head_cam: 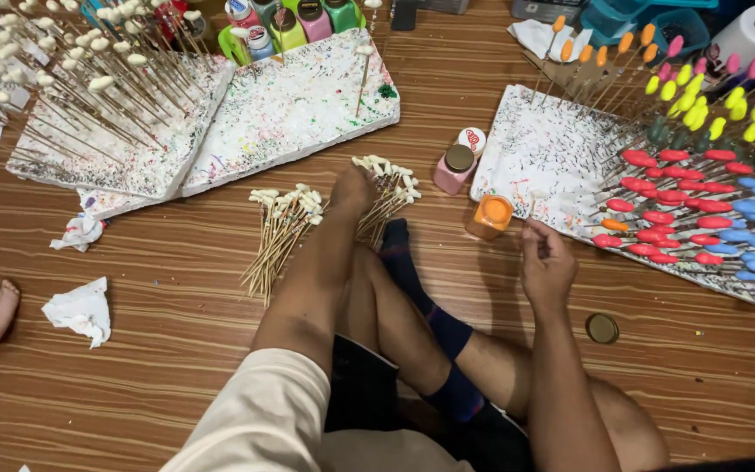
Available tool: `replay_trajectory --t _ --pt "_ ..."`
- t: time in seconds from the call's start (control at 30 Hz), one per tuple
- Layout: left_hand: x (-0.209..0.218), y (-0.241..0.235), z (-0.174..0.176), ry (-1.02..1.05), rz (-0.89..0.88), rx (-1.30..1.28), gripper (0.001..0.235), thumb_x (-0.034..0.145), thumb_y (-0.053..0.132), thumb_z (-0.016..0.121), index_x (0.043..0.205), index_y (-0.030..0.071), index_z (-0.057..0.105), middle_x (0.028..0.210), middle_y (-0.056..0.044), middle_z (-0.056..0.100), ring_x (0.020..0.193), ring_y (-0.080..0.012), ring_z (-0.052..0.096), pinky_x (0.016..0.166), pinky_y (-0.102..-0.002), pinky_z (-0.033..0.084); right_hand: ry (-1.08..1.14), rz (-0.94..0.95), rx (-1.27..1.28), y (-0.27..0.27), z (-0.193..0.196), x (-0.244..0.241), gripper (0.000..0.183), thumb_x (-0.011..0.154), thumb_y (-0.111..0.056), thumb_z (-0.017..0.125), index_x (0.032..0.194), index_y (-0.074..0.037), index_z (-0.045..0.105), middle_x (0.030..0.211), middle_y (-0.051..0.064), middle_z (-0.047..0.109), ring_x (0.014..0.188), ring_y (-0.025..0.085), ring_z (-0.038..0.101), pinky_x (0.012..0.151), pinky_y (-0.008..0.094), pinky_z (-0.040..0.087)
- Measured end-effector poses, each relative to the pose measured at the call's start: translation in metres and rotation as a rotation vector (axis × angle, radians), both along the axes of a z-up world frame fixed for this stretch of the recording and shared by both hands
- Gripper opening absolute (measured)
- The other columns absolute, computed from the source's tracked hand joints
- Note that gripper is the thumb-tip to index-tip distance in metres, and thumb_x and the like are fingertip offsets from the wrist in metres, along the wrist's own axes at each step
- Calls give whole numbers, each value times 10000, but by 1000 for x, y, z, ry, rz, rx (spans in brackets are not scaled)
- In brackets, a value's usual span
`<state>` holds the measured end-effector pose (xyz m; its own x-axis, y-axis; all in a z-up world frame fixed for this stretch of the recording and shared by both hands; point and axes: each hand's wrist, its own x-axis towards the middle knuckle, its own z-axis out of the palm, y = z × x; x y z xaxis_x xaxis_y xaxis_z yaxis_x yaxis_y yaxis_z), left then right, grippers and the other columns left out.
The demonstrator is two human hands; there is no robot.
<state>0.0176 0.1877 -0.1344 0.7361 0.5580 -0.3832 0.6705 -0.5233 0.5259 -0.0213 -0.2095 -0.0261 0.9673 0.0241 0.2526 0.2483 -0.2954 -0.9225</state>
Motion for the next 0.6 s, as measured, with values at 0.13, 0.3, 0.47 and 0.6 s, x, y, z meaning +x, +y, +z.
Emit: replay_trajectory --t 0.13,0.3,0.47,0.6 --pt "-7 -5 19 -21 -23 -14 252 962 276 638 1177 205 751 1127 -162 749 1171 -382 684 966 -513 571 23 8 37 11 15 -4 225 1009 4 666 1212 -51 746 913 141 735 810 181 705 759 317 574" --pt "10 3 -6 27 -104 8 302 953 279 648 1225 178 731 1239 -176 705 1230 -425 642 1021 -581 528 41 16 26 19 20 -6 225 1005 -1 670 1204 -59 756 902 150 744 832 205 723 787 349 578" --pt "13 6 -10 54 -166 89 305 956 243 647 1229 132 725 1208 -185 695 1203 -409 657 998 -577 543 30 20 -24 18 14 0 212 1010 -5 676 1196 -60 763 899 153 752 851 214 736 801 347 578" --pt "-7 -13 63 50 -161 65 332 965 232 641 1240 57 704 1201 -217 672 1232 -438 634 1018 -590 529 26 31 -20 19 17 0 206 1019 10 670 1201 -31 756 907 172 750 871 225 731 828 367 577"
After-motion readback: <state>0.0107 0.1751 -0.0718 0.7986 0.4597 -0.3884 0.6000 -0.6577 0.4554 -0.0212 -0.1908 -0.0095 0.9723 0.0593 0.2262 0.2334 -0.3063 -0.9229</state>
